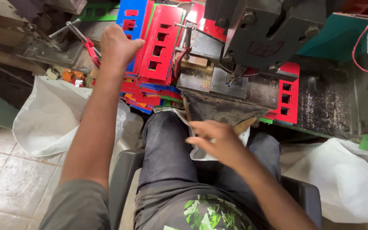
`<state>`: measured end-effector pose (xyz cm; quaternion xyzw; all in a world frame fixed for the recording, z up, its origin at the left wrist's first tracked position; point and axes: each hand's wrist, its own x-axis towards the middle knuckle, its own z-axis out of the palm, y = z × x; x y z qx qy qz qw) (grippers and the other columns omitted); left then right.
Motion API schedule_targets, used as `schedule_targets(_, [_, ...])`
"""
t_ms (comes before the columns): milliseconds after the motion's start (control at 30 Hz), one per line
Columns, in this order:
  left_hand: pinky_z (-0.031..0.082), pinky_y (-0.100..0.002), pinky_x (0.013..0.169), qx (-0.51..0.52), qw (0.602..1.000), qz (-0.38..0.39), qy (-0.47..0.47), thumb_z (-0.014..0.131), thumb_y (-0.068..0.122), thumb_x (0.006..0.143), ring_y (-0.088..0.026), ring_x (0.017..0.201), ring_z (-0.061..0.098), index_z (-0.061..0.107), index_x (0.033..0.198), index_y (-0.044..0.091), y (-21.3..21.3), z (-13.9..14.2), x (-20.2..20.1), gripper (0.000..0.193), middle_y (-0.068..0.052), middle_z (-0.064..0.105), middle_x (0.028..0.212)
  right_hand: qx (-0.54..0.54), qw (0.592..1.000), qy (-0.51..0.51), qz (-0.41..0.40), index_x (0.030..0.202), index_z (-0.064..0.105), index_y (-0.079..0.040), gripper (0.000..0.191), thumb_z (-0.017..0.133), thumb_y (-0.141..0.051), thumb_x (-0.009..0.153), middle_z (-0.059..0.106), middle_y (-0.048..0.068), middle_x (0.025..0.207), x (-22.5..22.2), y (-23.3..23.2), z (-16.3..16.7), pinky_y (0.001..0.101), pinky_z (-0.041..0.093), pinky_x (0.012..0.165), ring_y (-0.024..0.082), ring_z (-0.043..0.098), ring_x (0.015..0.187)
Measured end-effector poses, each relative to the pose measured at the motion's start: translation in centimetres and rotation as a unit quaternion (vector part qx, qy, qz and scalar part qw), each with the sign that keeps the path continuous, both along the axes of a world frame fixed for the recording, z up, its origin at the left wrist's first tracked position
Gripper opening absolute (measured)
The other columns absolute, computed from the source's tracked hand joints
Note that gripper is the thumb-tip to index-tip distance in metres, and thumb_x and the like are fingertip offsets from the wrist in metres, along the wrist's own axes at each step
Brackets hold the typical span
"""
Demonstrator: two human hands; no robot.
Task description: The person repeatedly places red, blue, and green plastic frames under a punch press, aligns them, and operates the machine to cut holes. The person handles each frame individually, removes it after cutting, and stacks the finished pieces.
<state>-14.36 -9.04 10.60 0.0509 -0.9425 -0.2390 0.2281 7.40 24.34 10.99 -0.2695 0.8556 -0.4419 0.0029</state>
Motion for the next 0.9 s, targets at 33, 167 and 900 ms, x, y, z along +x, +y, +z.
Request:
schedule_targets(33, [0.058, -0.050, 0.077, -0.002, 1.000, -0.002, 0.010, 0.092, 0.039, 0.071, -0.044, 0.080, 0.071, 0.075, 0.080, -0.001, -0.2, -0.5, -1.2, 0.044, -0.026, 0.072, 0.084, 0.009, 1.000, -0.023, -0.017, 0.119, 0.073, -0.005, 0.040, 0.084, -0.020, 0.084, 0.078, 0.008, 0.094, 0.3, 2.6, 0.1, 0.0270, 0.057, 0.067, 0.013, 0.075, 0.076])
schedule_targets(167, [0.057, -0.051, 0.077, -0.016, 1.000, -0.004, 0.011, 0.094, 0.042, 0.068, -0.046, 0.080, 0.070, 0.076, 0.082, -0.001, -0.6, -2.2, -3.9, 0.048, -0.027, 0.072, 0.083, -0.043, 0.985, -0.039, -0.163, 0.119, 0.075, -0.005, 0.033, 0.079, -0.010, 0.086, 0.078, 0.005, 0.097, -0.2, 11.6, 0.2, 0.0251, 0.060, 0.078, 0.008, 0.072, 0.086])
schedule_targets(900, [0.057, -0.034, 0.075, 0.173, 0.969, -0.073, 0.158, 0.076, 0.022, 0.090, -0.020, 0.087, 0.072, 0.061, 0.117, -0.012, 2.7, -2.7, -0.6, 0.046, -0.013, 0.072, 0.100, 0.309, 0.797, -0.130, -0.503, 0.092, 0.079, -0.005, 0.044, 0.088, -0.045, 0.077, 0.074, 0.023, 0.099, -12.0, 29.3, -10.7, 0.0501, 0.056, 0.084, 0.040, 0.071, 0.096])
